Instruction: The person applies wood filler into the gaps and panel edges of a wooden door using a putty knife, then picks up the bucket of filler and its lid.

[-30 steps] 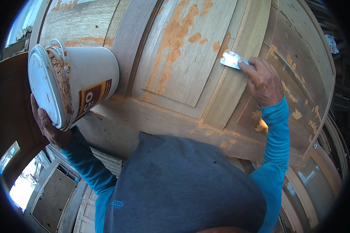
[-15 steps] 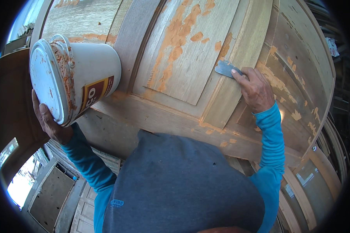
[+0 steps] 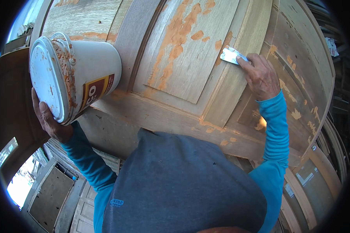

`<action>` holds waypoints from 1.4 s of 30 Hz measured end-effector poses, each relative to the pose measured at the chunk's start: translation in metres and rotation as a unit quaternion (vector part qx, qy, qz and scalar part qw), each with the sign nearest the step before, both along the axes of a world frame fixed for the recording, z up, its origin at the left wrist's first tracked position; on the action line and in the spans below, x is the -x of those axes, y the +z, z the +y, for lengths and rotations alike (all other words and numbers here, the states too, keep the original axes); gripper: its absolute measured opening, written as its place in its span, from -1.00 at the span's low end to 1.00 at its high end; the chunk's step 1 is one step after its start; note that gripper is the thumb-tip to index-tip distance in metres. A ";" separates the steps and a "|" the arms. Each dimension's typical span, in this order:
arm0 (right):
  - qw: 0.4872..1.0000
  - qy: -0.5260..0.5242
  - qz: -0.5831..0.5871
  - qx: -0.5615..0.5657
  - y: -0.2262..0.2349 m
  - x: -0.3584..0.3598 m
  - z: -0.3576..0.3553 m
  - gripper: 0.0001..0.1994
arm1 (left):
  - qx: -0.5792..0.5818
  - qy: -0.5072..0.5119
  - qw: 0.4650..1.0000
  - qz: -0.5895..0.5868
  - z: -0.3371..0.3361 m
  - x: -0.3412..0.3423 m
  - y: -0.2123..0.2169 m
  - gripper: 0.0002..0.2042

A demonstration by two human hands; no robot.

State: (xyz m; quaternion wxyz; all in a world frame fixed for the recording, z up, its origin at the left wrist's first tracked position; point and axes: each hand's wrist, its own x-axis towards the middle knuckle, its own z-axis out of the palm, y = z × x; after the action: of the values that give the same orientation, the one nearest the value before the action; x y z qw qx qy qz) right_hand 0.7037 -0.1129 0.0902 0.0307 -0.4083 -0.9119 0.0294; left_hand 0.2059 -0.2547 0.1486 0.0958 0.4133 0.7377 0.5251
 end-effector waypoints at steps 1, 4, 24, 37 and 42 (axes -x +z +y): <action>1.000 0.001 -0.009 0.009 0.003 -0.001 0.001 -0.64 | 0.002 0.003 1.000 0.009 0.001 0.000 0.000 -0.37; 0.999 0.004 -0.017 0.034 0.013 -0.004 0.002 -0.63 | -0.007 -0.003 1.000 0.006 -0.001 0.002 -0.001 -0.38; 0.989 -0.028 0.061 0.133 0.001 0.011 -0.086 -0.56 | -0.002 0.011 1.000 0.010 -0.001 0.004 -0.003 -0.36; 0.991 -0.023 0.064 0.111 0.000 0.012 -0.082 -0.55 | -0.012 0.014 1.000 -0.007 0.000 0.002 -0.006 -0.38; 0.987 -0.012 0.062 0.148 0.013 0.015 -0.085 -0.55 | -0.006 0.016 1.000 0.007 -0.001 0.001 -0.001 -0.37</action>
State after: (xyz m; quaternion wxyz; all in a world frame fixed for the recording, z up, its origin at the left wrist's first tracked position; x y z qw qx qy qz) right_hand 0.6889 -0.1977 0.1029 0.0265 -0.4169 -0.8887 0.1891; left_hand 0.2045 -0.2552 0.1474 0.0794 0.4054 0.7421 0.5278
